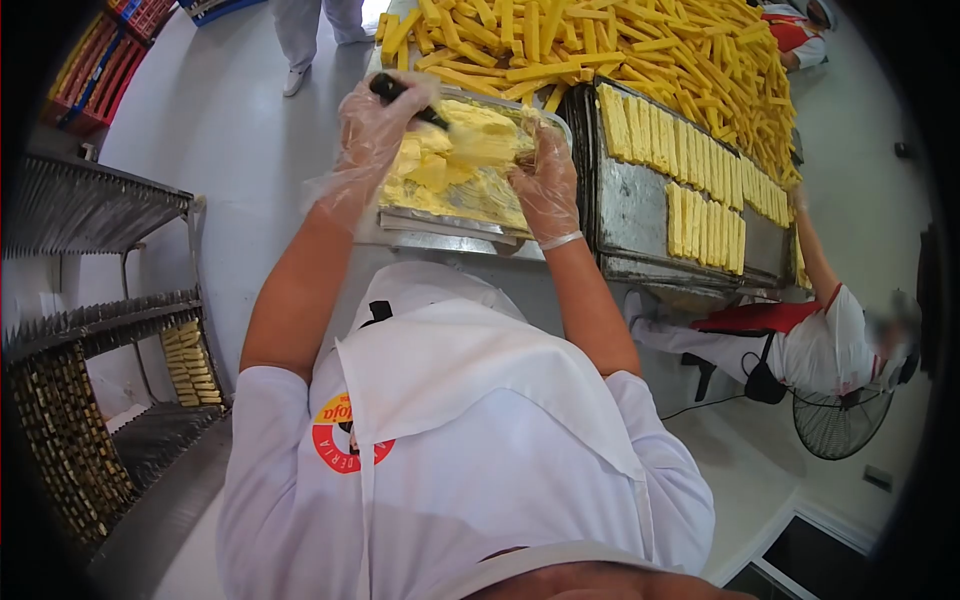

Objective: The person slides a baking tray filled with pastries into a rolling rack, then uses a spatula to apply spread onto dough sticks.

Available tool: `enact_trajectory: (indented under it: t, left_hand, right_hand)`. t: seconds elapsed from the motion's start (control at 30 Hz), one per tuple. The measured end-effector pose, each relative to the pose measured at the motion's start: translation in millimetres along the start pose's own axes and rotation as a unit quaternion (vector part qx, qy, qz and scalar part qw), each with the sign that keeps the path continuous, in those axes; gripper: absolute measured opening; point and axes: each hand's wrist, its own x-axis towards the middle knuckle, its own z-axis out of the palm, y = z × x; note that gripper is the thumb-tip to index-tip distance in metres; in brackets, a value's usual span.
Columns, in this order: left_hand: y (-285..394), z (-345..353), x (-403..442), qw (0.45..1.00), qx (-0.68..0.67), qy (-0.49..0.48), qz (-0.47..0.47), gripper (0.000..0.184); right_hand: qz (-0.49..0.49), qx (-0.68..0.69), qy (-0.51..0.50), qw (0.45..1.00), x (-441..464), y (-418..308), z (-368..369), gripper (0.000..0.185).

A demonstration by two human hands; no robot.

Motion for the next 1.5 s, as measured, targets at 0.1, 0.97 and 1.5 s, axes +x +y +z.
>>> enact_trajectory:
  t: [0.1, 0.97, 1.5]
  left_hand:
    - [-0.6, -16.3, -1.4, 0.973, 0.219, -0.019, 0.067, 0.014]
    - [11.9, -9.6, -24.3, 0.965, 0.203, -0.09, 0.137, 0.01]
    - [55.3, -33.7, -51.2, 0.959, 0.207, -0.046, 0.188, 0.013]
  right_hand:
    - [0.019, 0.024, -0.027, 0.999, -1.5, -7.6, -2.5, 0.04]
    - [0.297, -0.023, 0.377, 0.877, -89.8, 91.0, -167.2, 0.02]
    - [-0.099, -0.312, 0.077, 0.942, 118.5, 88.8, -62.0, 0.025]
